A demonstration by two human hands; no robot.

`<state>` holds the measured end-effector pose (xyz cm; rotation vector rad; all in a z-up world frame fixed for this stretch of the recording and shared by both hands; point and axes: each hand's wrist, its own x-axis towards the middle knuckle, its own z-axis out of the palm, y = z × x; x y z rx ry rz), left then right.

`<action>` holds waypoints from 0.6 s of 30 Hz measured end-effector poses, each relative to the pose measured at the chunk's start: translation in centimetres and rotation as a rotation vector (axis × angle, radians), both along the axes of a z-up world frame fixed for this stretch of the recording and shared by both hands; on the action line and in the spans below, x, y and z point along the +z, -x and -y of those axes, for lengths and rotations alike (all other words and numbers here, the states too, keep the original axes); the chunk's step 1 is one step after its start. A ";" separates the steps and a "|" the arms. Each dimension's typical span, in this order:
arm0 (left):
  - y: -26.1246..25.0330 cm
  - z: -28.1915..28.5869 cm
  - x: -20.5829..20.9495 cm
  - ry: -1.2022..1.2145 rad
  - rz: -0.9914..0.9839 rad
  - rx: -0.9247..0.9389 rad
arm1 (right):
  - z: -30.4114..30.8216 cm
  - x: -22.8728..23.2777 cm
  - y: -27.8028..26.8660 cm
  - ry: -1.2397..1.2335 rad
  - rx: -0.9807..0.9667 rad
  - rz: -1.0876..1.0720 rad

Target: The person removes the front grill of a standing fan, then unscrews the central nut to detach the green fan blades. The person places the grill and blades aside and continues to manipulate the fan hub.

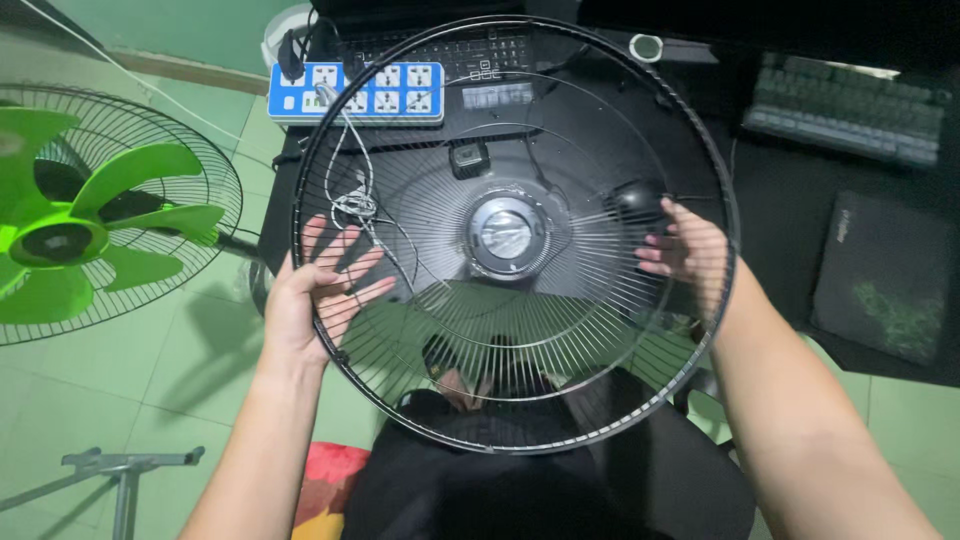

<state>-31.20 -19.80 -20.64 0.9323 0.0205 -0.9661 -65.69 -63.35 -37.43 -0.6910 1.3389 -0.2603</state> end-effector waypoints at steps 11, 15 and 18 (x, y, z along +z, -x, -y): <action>2.8 5.1 -4.0 0.063 -0.022 0.061 | 13.6 -3.9 -0.5 -0.099 0.187 0.188; 4.6 5.7 -4.2 0.002 -0.018 0.109 | 16.9 -4.6 -4.2 0.037 0.275 -0.163; 5.6 5.8 -4.1 -0.042 -0.039 0.158 | 17.6 -4.1 -6.8 0.114 0.427 -0.240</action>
